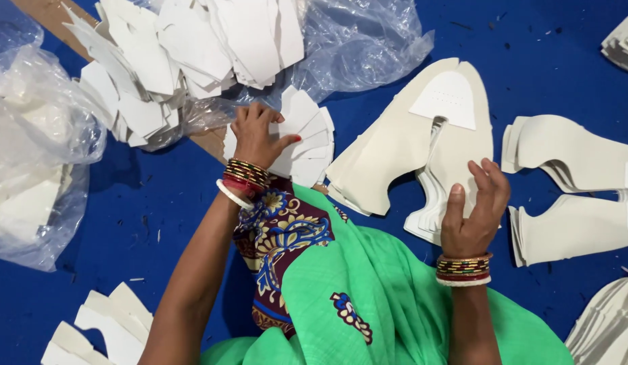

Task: The person sorts and stacks white shoe upper components into organized piles.

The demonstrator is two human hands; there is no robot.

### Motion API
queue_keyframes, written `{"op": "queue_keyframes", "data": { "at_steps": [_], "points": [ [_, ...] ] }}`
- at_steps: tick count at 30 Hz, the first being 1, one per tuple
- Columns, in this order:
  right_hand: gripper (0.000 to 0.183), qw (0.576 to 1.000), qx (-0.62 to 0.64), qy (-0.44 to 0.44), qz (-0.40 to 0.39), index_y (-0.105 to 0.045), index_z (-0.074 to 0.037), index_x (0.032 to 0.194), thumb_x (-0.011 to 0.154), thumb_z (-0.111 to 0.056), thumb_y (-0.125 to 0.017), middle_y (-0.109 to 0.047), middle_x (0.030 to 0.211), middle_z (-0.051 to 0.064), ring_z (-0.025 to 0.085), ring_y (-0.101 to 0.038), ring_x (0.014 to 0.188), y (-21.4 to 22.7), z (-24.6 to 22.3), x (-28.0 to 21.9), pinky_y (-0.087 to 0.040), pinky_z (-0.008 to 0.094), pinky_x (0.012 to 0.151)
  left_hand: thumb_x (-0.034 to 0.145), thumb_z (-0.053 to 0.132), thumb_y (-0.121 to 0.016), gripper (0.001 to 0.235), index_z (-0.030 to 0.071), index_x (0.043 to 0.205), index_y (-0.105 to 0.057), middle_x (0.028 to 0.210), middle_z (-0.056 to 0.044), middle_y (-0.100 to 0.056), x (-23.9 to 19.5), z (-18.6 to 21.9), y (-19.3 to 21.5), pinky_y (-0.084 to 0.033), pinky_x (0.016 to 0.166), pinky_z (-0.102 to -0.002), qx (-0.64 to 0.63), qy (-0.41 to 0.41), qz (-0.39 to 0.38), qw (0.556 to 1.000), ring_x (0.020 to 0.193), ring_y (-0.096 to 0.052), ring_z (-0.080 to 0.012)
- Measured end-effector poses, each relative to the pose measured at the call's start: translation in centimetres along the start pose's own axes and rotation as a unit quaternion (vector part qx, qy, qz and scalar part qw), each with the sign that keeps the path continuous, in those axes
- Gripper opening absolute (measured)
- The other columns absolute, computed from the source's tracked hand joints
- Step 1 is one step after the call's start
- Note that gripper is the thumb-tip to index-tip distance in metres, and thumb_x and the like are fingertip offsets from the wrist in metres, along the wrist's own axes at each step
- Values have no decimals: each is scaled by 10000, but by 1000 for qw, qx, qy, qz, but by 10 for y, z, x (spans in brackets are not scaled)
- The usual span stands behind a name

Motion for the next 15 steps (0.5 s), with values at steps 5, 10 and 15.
{"op": "queue_keyframes", "data": {
  "at_steps": [5, 10, 15],
  "points": [
    [312, 999, -10, 14, -33, -627, -7, 1344, 1055, -119, -594, -525, 1469, 188, 376, -472, 1432, -20, -12, -8, -426, 507, 1180, 714, 325, -892, 342, 135, 898, -674, 1025, -16, -586, -8, 15, 9, -330, 988, -504, 58, -73, 18, 996, 1098, -489, -278],
    [300, 998, 4, 36, -60, -652, -11, 1292, 1003, -85, -614, -576, 1395, 182, 367, -528, 1368, -28, -36, -12, -468, 483, 1133, 757, 192, -862, 214, 178, 914, -718, 976, 3, -614, -11, 16, 20, -359, 986, -471, 46, -126, 8, 991, 1037, -541, -237],
    [272, 994, 62, 44, -78, -656, -18, 1263, 993, -46, -630, -622, 1318, 177, 353, -607, 1268, -31, -54, -13, -514, 434, 1057, 918, 50, -856, 298, 78, 1125, -644, 1038, -95, -770, -24, -72, 79, -627, 803, -323, -375, 73, 145, 913, 950, -748, -177]
  ]
}}
Point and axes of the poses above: each hand's wrist, its own x-axis towards the middle knuckle, its own y-axis out of the back of the hand, z = x × y, the point moved 9 cm from there along x, towards the middle knuckle
